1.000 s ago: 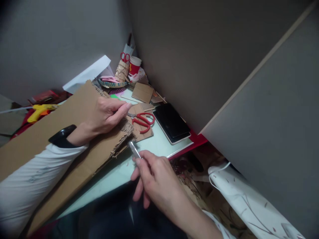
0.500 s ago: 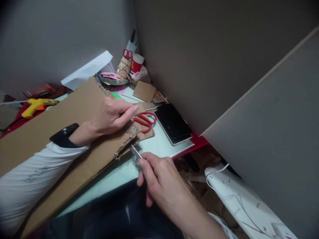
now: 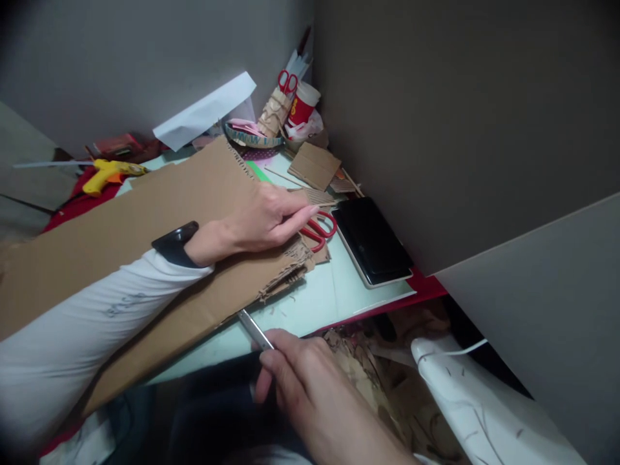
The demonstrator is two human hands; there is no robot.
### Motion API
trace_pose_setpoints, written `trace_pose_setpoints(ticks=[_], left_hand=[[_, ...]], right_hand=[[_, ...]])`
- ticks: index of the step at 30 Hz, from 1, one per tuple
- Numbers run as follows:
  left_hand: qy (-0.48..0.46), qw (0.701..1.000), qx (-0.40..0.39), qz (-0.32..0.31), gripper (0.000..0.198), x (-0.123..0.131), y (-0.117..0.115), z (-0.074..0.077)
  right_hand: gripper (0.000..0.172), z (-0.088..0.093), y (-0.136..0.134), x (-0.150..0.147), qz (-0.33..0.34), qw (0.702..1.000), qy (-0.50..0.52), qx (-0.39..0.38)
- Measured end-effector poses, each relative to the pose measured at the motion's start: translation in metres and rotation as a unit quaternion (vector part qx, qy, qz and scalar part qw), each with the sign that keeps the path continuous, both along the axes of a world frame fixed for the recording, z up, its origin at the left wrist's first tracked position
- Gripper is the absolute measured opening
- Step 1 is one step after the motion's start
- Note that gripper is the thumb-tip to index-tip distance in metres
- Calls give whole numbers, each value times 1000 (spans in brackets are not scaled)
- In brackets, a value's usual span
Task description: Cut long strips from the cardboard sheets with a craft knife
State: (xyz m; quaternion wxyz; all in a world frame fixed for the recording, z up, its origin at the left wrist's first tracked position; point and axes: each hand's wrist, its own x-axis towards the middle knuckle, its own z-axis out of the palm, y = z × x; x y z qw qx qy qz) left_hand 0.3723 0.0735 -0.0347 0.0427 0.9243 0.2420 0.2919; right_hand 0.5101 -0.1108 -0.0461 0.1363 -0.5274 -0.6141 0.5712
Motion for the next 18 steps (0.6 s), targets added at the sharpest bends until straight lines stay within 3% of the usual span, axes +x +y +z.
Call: trace_pose_setpoints(ticks=[8, 14, 18], left_hand=[[-1, 1000, -4, 14, 42, 1, 7, -8], [29, 999, -19, 18, 46, 5, 9, -20], [44, 998, -34, 19, 49, 12, 17, -18]], right_hand=[[48, -9, 6, -15, -40, 997, 38, -56], [50, -13, 6, -12, -18, 997, 24, -77], [52, -15, 12, -13, -11, 1000, -9, -12]])
